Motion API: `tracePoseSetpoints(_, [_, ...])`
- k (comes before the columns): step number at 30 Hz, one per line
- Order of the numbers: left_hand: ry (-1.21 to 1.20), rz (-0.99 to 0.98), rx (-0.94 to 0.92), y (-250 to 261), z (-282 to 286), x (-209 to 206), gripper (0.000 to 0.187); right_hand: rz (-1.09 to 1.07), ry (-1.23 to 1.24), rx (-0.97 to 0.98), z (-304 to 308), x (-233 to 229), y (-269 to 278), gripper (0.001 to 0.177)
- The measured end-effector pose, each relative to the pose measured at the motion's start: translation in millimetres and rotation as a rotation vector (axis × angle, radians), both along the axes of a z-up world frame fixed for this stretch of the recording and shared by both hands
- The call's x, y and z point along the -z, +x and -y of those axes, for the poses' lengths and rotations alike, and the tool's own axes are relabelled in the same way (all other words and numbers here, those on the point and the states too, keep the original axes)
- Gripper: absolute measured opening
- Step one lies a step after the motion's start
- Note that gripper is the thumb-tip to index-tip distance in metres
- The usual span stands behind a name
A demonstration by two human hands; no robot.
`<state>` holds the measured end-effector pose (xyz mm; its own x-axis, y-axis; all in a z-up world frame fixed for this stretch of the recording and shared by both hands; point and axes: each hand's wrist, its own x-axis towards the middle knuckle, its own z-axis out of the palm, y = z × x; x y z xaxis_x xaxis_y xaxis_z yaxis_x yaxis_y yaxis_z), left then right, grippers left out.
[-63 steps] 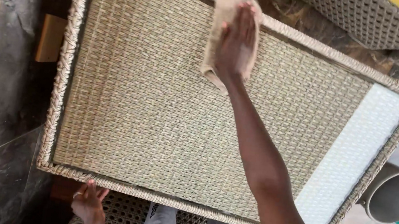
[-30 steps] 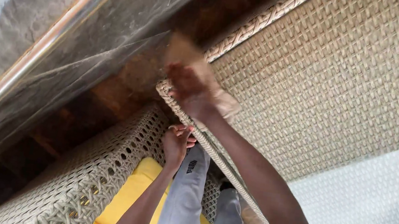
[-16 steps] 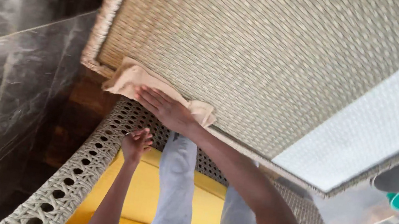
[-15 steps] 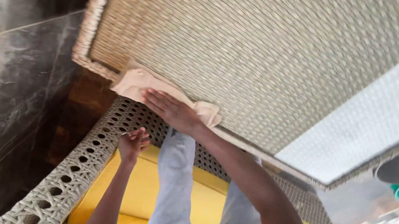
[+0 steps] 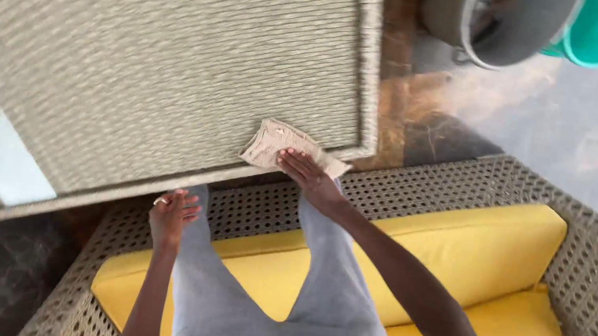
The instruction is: Cleaning a wicker table with a cloth and soapy water on a balcony.
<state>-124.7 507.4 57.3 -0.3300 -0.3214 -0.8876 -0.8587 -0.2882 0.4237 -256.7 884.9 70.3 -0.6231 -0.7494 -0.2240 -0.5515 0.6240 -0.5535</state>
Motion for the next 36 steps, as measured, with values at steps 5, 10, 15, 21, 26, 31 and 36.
tracePoseSetpoints(5, [0.241,0.003,0.280,-90,-222,18,0.046,0.808,-0.610,0.907,-109,-49,-6,0.053])
tracePoseSetpoints(10, [0.655,0.197,0.166,-158,-402,-39,0.067,1.511,-1.411,1.417,-202,-92,22,0.048])
tracePoseSetpoints(15, [0.643,-0.039,0.403,-159,-442,-7,0.042,1.345,-1.769,1.732,-265,-90,50,0.040])
tracePoseSetpoints(21, [0.587,-0.129,0.751,-253,-510,-93,0.047,0.497,-0.889,1.953,-291,-99,29,0.045])
tracePoseSetpoints(26, [0.334,-0.248,0.975,-319,-578,-131,0.047,0.224,-0.580,1.718,-299,-151,-59,0.047])
tracePoseSetpoints(31, [0.282,-0.451,1.006,-389,-616,-100,0.050,0.151,-0.294,1.501,-341,-117,-146,0.038])
tracePoseSetpoints(36, [0.687,-0.161,0.593,-455,-639,-99,0.053,0.279,-0.260,1.354,-386,-126,-218,0.027])
